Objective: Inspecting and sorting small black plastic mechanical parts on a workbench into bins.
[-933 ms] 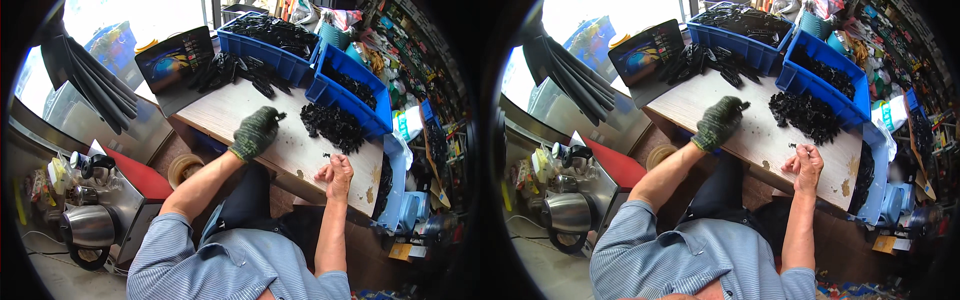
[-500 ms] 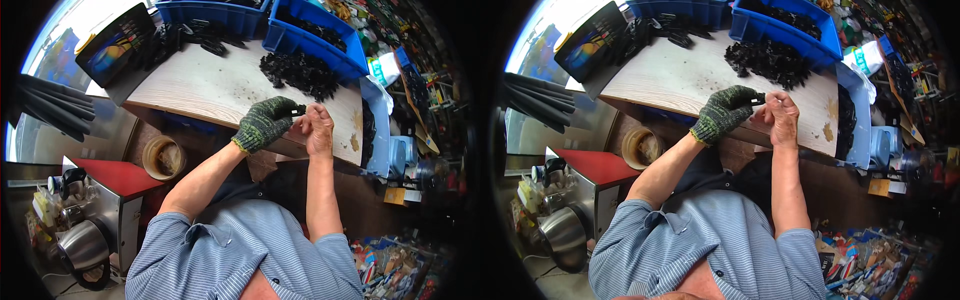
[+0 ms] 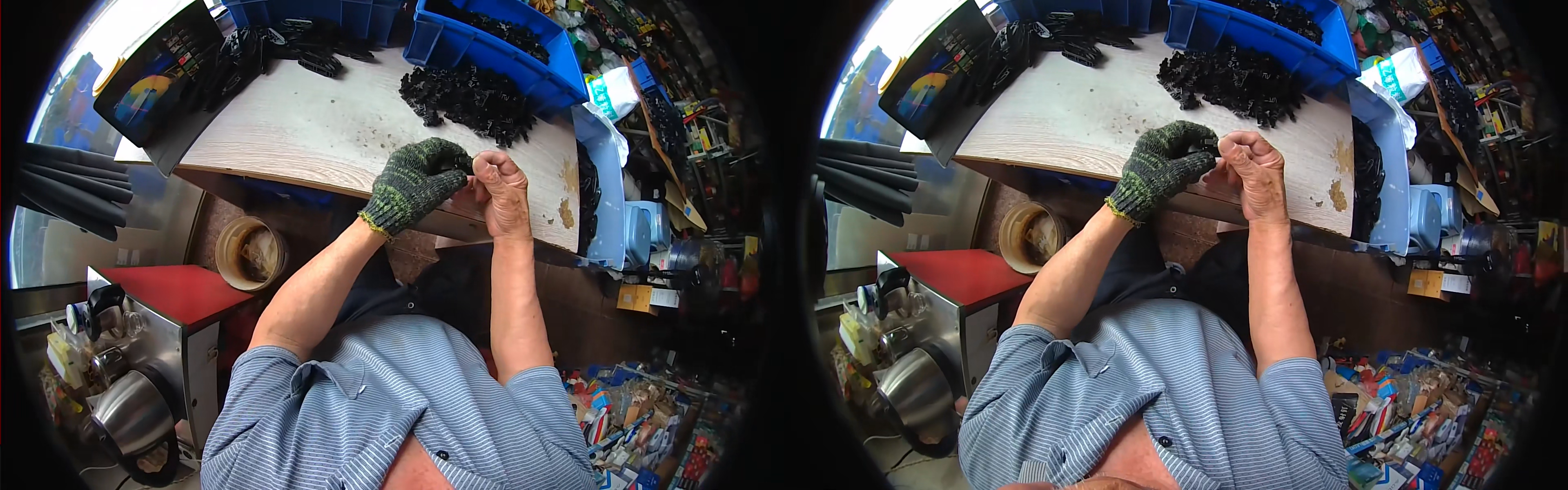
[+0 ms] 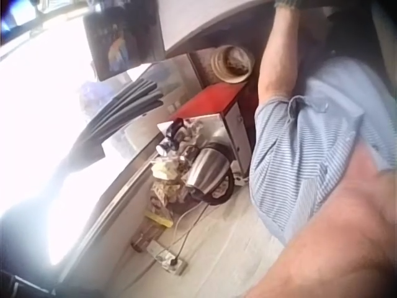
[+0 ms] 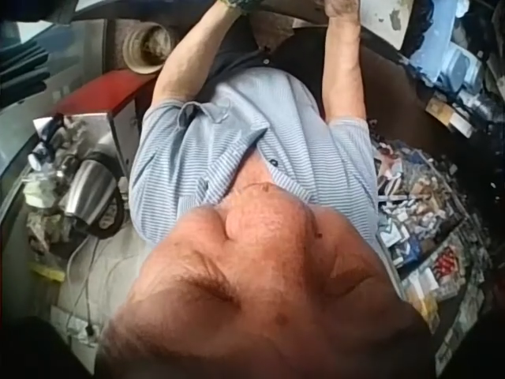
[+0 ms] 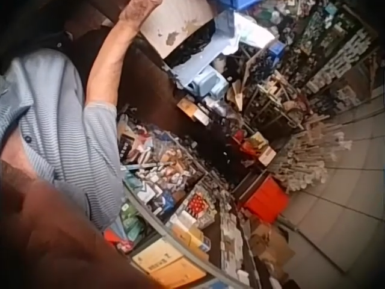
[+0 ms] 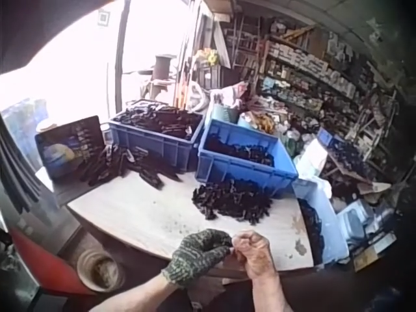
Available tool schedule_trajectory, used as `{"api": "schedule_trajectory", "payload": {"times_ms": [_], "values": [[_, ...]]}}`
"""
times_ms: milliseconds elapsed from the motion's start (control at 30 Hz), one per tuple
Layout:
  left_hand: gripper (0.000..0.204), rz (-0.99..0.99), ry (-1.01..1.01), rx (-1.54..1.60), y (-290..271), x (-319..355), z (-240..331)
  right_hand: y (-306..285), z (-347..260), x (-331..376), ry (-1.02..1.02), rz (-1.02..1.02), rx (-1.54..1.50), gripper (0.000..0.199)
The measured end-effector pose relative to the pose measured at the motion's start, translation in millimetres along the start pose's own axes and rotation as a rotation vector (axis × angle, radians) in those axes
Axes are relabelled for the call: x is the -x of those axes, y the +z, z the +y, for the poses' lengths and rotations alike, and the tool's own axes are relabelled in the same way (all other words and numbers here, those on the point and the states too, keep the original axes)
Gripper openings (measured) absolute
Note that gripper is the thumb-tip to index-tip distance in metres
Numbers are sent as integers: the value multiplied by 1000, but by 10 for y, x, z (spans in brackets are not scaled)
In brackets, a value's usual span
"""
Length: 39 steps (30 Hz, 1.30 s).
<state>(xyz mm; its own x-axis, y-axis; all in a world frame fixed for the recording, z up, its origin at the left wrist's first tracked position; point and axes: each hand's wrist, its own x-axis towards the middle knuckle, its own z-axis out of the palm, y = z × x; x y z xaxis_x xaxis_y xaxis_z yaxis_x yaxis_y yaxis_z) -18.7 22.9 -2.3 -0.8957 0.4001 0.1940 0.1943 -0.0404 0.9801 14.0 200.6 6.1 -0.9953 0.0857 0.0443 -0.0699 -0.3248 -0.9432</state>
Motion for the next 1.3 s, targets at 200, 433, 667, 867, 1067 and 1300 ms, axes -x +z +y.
{"api": "schedule_trajectory", "payload": {"times_ms": [200, 433, 667, 867, 1067, 1300], "values": [[31, 37, -45, 3, -22, 13, 75, 8, -26, -23, 56, -3, 40, 18], [26, 50, -250, 187, -12, -2, 148, 134, -76, 12, 128, 56, 85, 22], [27, 182, -271, 314, 4, 67, 217, 130, -144, -47, 180, 30, 278, 36], [23, 169, -253, 322, 5, 89, 219, 159, -36, -10, 77, 34, 312, 38], [24, 89, -231, 365, -8, 59, 154, 140, -66, 29, 42, 49, 286, 33], [26, 341, 268, -925, -655, -464, 4, -260, -329, 42, 103, 412, 25, 40]]}}
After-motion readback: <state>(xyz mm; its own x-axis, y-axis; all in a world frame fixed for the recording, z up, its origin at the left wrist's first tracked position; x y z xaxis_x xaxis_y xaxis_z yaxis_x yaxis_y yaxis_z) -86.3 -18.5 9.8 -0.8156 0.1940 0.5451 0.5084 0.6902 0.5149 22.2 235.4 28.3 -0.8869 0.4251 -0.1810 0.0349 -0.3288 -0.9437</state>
